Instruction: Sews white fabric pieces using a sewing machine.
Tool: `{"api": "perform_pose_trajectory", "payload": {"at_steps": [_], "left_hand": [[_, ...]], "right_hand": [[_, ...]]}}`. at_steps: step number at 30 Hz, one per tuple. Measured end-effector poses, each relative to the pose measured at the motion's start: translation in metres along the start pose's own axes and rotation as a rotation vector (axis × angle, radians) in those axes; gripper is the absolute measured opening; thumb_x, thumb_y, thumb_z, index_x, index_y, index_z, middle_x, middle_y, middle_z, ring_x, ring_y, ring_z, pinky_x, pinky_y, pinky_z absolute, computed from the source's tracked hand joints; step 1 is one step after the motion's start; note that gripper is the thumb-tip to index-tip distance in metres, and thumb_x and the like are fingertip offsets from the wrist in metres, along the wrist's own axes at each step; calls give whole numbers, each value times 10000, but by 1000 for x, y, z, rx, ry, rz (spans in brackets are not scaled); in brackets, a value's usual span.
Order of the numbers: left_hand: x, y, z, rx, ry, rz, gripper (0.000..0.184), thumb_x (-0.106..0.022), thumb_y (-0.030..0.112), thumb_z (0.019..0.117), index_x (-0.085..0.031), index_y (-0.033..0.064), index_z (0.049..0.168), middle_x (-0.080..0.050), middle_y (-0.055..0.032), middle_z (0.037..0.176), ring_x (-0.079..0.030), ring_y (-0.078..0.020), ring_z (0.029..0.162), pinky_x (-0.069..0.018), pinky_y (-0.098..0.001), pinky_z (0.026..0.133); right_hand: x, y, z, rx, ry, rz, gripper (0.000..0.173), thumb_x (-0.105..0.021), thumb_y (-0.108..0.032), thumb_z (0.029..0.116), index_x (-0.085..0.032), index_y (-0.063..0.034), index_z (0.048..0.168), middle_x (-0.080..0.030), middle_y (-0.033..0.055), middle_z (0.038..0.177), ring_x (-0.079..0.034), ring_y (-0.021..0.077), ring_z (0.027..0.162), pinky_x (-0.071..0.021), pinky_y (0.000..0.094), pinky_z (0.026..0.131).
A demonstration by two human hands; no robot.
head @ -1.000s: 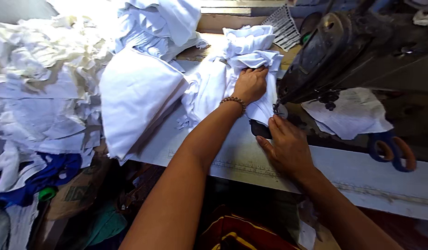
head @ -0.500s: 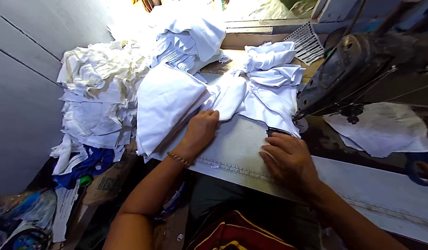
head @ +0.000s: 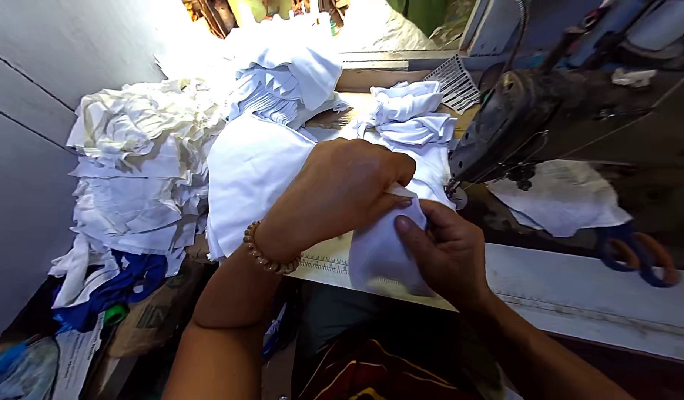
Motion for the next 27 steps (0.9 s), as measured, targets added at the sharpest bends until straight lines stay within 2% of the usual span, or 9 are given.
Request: {"api": "perform_pose_trajectory", "payload": {"at_steps": [1,3,4,6,9,12,15,20,27], "left_hand": [[-9,-3,3,29,60,-35,119,-749,230,883,-732,112,881,-673,-33,763,-648,-183,670,-477,-380,566],[-37,-3,3,146,208,-56,297,-776,172,889,-739,52,1158,-678,-142,1032,-670,-287,906,-555,-446,755],[-51,1,-2,195,263,-74,347,-743,148,915,-711,39,1243,-655,-179,1169,-635,-323,1025,-528,-466,845],[-78,14,-18,254,356,-219,170,-682,118,943,-754,24,1065,-702,-131,1050,-670,-218,950,-566,-353,820],[-109,31,-34,449,142,-743,126,-700,122,935,-747,7,957,-711,-27,814,-658,-19,694,-567,-181,660],[-122,32,-42,634,122,-1042,102,-716,92,924,-734,1,968,-728,-2,765,-676,-6,666,-592,-191,676],[-125,29,-47,685,139,-1086,77,-680,41,944,-726,-20,953,-725,-13,751,-695,-25,669,-614,-212,695],[-124,19,-48,701,37,-1286,67,-637,-35,962,-700,-58,964,-733,-33,780,-724,-56,699,-632,-226,721],[-128,15,-50,613,5,-1336,70,-631,-48,957,-700,-56,949,-738,-32,786,-725,-61,699,-632,-232,712]], "right_hand": [[2,-1,-7,-145,39,87,137,-563,-59,1009,-696,-43,1036,-724,-82,802,-679,-33,704,-590,153,663],[6,2,-19,-439,158,248,295,-444,-77,1065,-709,-74,936,-706,-57,734,-674,13,662,-591,199,635],[9,4,-23,-514,223,267,337,-403,-94,1081,-700,-82,922,-701,-57,731,-674,15,668,-593,206,642],[15,12,-29,-501,298,227,316,-397,-102,1086,-705,-62,1024,-719,-60,802,-696,16,745,-608,215,710],[15,23,-38,-413,266,178,291,-419,-86,1078,-701,-13,1089,-726,-47,869,-695,20,814,-598,222,769],[11,28,-45,-346,212,97,337,-399,-94,1078,-670,73,1193,-748,25,1063,-690,3,991,-566,199,901],[6,28,-51,-268,137,-12,406,-371,-119,1094,-578,157,1308,-695,126,1265,-645,-28,1116,-507,154,986],[7,30,-51,-218,105,-75,384,-397,-113,1089,-597,164,1265,-732,69,1097,-640,-90,919,-520,97,842],[17,29,-47,-304,44,-68,317,-437,-118,1075,-671,73,1169,-716,-55,904,-626,-85,792,-520,100,733]]}}
Point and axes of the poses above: each hand's wrist, its own z-axis towards the middle knuckle, its own x-axis out of the back of the hand, y = z × x, the point moved 2 cm from there along z, towards the middle knuckle
